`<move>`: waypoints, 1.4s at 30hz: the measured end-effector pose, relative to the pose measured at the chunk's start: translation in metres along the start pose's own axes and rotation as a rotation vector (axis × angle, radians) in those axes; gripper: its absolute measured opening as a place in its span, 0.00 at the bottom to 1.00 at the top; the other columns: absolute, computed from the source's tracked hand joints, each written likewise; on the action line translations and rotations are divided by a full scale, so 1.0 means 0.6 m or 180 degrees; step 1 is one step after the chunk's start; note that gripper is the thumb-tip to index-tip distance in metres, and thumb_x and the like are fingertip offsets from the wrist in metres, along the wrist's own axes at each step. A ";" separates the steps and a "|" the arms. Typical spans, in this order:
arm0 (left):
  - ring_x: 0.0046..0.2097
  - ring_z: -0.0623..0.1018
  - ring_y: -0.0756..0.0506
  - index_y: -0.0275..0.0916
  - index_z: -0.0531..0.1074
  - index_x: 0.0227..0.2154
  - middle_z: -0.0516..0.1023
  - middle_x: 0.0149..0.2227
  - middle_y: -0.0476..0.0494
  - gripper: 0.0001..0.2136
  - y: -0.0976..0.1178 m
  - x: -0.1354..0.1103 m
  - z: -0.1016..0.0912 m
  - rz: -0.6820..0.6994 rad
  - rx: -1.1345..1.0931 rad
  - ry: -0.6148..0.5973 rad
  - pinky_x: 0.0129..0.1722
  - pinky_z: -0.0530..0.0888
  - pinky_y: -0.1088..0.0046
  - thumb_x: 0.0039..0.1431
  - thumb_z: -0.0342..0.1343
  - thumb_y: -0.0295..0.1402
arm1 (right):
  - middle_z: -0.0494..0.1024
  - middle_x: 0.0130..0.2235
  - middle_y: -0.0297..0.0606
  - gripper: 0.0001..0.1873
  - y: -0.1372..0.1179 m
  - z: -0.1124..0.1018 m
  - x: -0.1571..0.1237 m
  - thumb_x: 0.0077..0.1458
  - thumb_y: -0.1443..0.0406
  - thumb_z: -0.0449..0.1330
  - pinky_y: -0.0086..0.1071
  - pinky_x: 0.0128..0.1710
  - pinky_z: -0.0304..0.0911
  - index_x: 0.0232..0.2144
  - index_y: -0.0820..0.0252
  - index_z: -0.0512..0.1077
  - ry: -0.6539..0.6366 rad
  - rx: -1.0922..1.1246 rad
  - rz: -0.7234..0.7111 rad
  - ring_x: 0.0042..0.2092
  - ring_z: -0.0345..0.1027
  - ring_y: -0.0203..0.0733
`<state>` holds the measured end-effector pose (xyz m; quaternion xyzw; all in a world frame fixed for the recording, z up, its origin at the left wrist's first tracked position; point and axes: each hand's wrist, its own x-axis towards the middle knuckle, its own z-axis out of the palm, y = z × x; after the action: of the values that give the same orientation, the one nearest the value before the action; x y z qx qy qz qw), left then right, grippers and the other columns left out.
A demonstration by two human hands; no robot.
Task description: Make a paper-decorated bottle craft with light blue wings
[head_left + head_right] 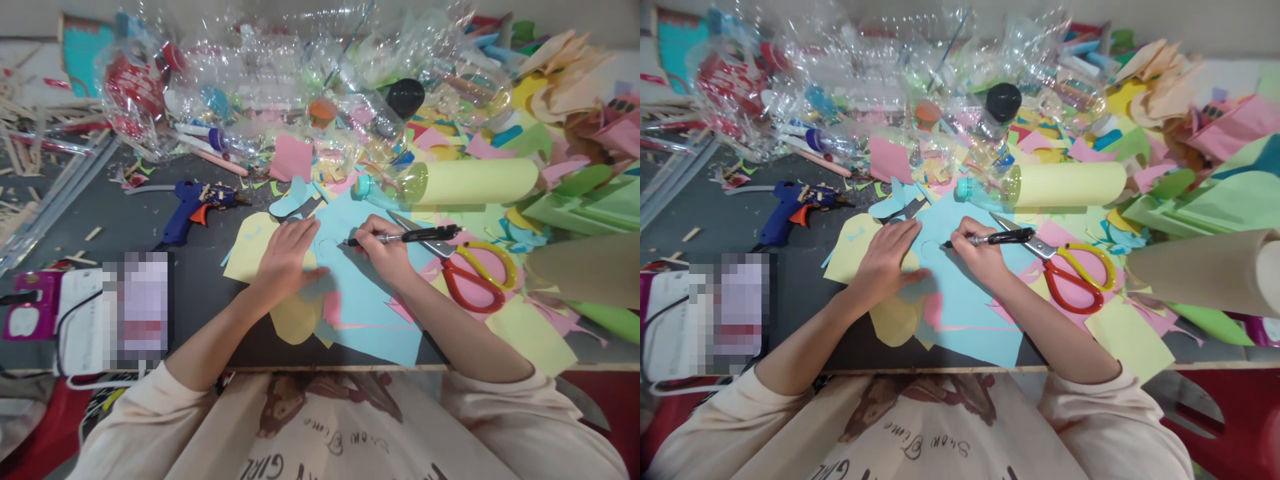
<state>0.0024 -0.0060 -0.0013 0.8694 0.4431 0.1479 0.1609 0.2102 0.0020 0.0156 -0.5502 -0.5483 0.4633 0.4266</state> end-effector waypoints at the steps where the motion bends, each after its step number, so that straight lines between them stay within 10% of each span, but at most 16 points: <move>1: 0.64 0.67 0.34 0.35 0.57 0.64 0.67 0.64 0.31 0.33 0.000 0.000 0.000 -0.0020 -0.0010 0.0003 0.65 0.62 0.51 0.62 0.54 0.48 | 0.64 0.16 0.28 0.12 -0.001 0.001 -0.002 0.48 0.62 0.55 0.31 0.24 0.53 0.16 0.55 0.60 -0.0109 -0.0045 0.0030 0.21 0.57 0.33; 13: 0.65 0.66 0.33 0.35 0.53 0.66 0.65 0.65 0.31 0.33 -0.001 0.000 -0.002 0.0028 -0.0076 -0.0048 0.65 0.62 0.50 0.63 0.55 0.45 | 0.64 0.18 0.29 0.12 -0.009 0.013 -0.011 0.49 0.61 0.56 0.29 0.23 0.50 0.18 0.56 0.62 -0.0870 -0.0408 0.0142 0.22 0.54 0.32; 42: 0.64 0.66 0.35 0.32 0.58 0.63 0.67 0.63 0.30 0.33 0.002 0.001 -0.002 -0.0036 0.0051 -0.0025 0.65 0.61 0.54 0.62 0.55 0.47 | 0.58 0.16 0.27 0.13 -0.006 0.008 -0.007 0.45 0.64 0.54 0.30 0.22 0.47 0.14 0.55 0.55 -0.0238 -0.0237 0.0007 0.21 0.49 0.32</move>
<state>0.0029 -0.0057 0.0005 0.8687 0.4486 0.1401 0.1565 0.2049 -0.0025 0.0187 -0.5487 -0.5801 0.4632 0.3845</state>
